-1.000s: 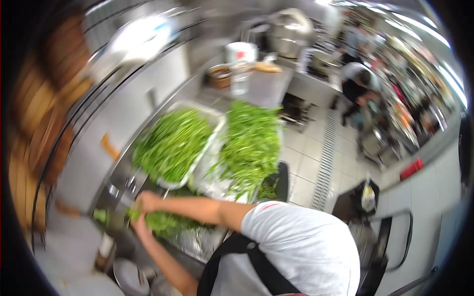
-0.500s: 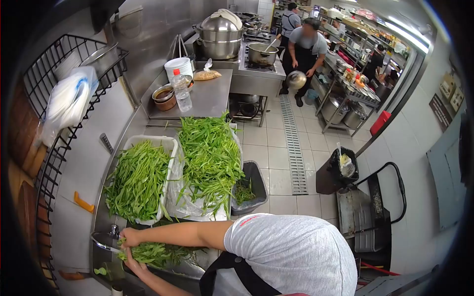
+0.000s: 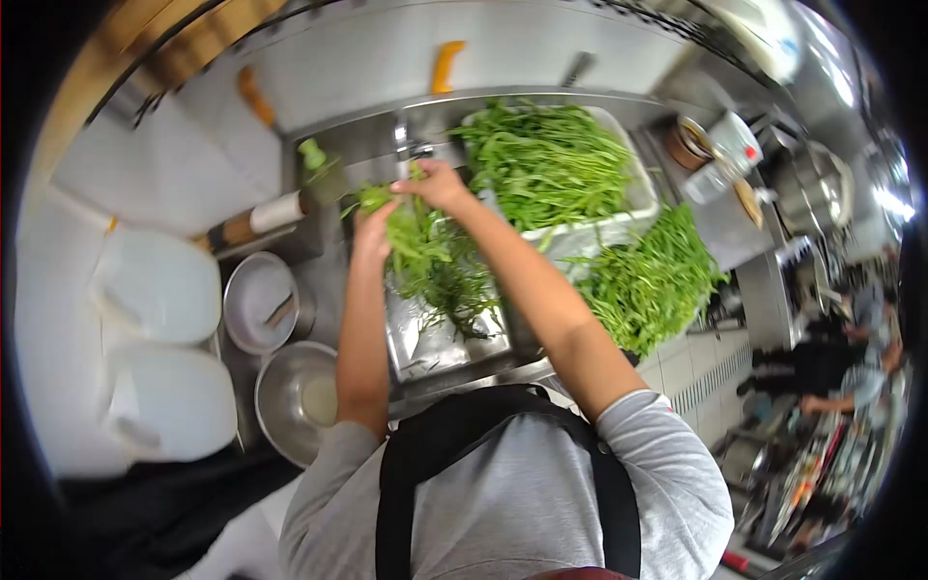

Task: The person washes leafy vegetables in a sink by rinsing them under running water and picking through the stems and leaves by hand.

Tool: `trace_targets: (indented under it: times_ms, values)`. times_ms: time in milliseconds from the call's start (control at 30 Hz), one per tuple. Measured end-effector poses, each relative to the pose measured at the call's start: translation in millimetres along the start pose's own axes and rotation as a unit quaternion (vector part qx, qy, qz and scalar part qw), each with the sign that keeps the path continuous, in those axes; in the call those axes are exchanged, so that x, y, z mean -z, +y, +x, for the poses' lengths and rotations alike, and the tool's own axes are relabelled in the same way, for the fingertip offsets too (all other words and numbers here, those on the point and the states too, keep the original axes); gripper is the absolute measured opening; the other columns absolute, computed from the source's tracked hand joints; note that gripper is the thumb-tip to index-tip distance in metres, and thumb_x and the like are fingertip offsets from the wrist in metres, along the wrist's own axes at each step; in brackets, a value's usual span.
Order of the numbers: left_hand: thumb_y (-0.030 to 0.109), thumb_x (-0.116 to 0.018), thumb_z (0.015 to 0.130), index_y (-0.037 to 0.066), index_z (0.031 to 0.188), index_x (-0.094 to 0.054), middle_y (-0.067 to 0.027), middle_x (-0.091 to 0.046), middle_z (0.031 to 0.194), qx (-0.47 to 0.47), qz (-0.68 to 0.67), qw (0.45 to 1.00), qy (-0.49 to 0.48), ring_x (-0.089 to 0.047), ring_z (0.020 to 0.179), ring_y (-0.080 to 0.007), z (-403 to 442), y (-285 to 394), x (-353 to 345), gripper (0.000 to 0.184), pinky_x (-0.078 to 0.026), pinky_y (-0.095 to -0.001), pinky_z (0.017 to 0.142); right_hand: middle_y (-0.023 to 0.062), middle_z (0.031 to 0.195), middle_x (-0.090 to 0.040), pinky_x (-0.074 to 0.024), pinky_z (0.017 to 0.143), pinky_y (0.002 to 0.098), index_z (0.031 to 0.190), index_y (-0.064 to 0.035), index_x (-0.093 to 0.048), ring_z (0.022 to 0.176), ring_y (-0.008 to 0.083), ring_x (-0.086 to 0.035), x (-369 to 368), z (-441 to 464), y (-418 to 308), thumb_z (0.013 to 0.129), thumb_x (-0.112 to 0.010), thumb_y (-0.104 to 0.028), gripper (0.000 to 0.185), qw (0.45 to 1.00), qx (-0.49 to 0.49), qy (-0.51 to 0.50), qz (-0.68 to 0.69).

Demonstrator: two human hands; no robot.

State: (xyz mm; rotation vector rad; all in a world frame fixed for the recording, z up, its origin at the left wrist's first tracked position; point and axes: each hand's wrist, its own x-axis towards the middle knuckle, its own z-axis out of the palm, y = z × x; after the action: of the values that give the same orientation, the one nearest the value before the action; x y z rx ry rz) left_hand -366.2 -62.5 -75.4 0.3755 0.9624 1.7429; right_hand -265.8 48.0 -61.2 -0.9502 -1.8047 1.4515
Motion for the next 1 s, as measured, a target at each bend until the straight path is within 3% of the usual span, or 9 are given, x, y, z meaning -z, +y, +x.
trace_targets:
  times_ms: [167,400,533,600,700,800,833,933,1000]
  values:
    - [-0.003,-0.061,0.072,0.000,0.101,-0.054,-0.0103,-0.059,0.092,-0.002,-0.018,1.000,0.006,-0.060,0.078,-0.0207,-12.3,8.0,-8.2,0.030,-0.051,-0.0324,0.066,0.0015,0.076,-0.061,-0.0365,0.051,0.0207,0.091,-0.0054,-0.062,0.059,0.0073,-0.050,8.9,-10.6,-60.9,0.068,-0.073,-0.010,0.026,0.970,-0.122,-0.160,0.136]
    - [-0.001,-0.059,0.076,0.000,0.102,-0.051,-0.0130,-0.059,0.090,0.002,-0.030,0.999,-0.014,-0.061,0.076,-0.0212,-22.8,11.9,-24.0,0.027,-0.052,-0.0330,0.064,-0.0009,0.066,-0.058,-0.0313,0.045,0.0185,0.087,-0.0034,-0.062,0.050,0.0053,-0.043,14.8,-23.6,-52.9,0.073,-0.071,-0.020,0.023,0.969,-0.183,-0.094,0.137]
    - [-0.001,-0.057,0.077,0.002,0.107,-0.047,-0.0160,-0.059,0.088,0.013,-0.065,0.997,-0.036,-0.061,0.076,-0.0246,-23.5,8.1,-24.1,0.031,-0.053,-0.0359,0.066,0.0011,0.063,-0.059,-0.0384,0.048,0.0220,0.082,-0.0005,-0.065,0.053,0.0086,-0.050,20.6,-17.3,-27.2,0.072,-0.071,-0.028,0.030,0.994,-0.063,0.043,0.079]
    - [-0.001,-0.056,0.077,0.002,0.107,-0.047,-0.0160,-0.060,0.088,0.009,-0.090,0.995,-0.032,-0.061,0.078,-0.0243,-23.7,9.1,-23.7,0.031,-0.053,-0.0360,0.066,0.0031,0.064,-0.060,-0.0425,0.054,0.0253,0.079,-0.0021,-0.067,0.055,0.0118,-0.053,34.2,-17.1,-21.4,0.070,-0.072,-0.033,0.033,0.994,-0.073,0.046,0.062]
    - [0.001,-0.057,0.078,0.002,0.112,-0.046,-0.0137,-0.059,0.091,0.008,-0.073,0.997,-0.039,-0.060,0.079,-0.0232,-19.2,9.7,-19.5,0.036,-0.052,-0.0366,0.067,0.0060,0.065,-0.062,-0.0440,0.060,0.0307,0.076,-0.0043,-0.066,0.061,0.0138,-0.055,46.3,-26.9,-32.0,0.068,-0.071,-0.038,0.035,0.958,-0.021,0.076,-0.275]
    - [0.013,-0.059,0.081,0.005,0.117,-0.045,-0.0107,-0.058,0.095,0.028,-0.064,0.997,-0.039,-0.059,0.082,-0.0218,-17.7,12.2,-25.7,0.039,-0.051,-0.0363,0.069,0.0069,0.067,-0.062,-0.0446,0.060,0.0300,0.075,-0.0038,-0.065,0.063,0.0135,-0.056,34.5,-23.6,-37.0,0.067,-0.072,-0.038,0.036,0.993,0.057,-0.035,-0.101]
    - [0.021,-0.059,0.083,0.007,0.120,-0.044,-0.0091,-0.057,0.099,0.048,-0.061,0.996,-0.035,-0.059,0.085,-0.0208,-16.6,12.1,-27.8,0.042,-0.050,-0.0360,0.072,0.0069,0.067,-0.062,-0.0442,0.061,0.0292,0.075,-0.0046,-0.065,0.062,0.0124,-0.055,30.3,-31.7,-50.5,0.067,-0.071,-0.036,0.032,0.995,0.012,-0.063,-0.076]
    - [0.037,-0.054,0.085,0.010,0.121,-0.044,-0.0070,-0.056,0.103,0.031,-0.122,0.989,-0.078,-0.056,0.090,-0.0184,-12.8,6.9,-32.5,0.047,-0.048,-0.0341,0.077,0.0076,0.066,-0.061,-0.0438,0.062,0.0281,0.077,-0.0035,-0.065,0.063,0.0113,-0.055,22.9,-33.8,-54.8,0.069,-0.070,-0.031,0.029,0.978,0.012,-0.112,-0.175]
    - [0.040,-0.050,0.086,0.010,0.123,-0.043,-0.0072,-0.055,0.105,0.023,-0.116,0.989,-0.090,-0.055,0.093,-0.0174,-14.8,8.7,-31.3,0.048,-0.046,-0.0328,0.081,0.0091,0.067,-0.061,-0.0438,0.063,0.0283,0.077,-0.0009,-0.064,0.062,0.0121,-0.054,20.8,-36.6,-54.5,0.072,-0.068,-0.028,0.028,0.983,0.040,-0.128,-0.128]
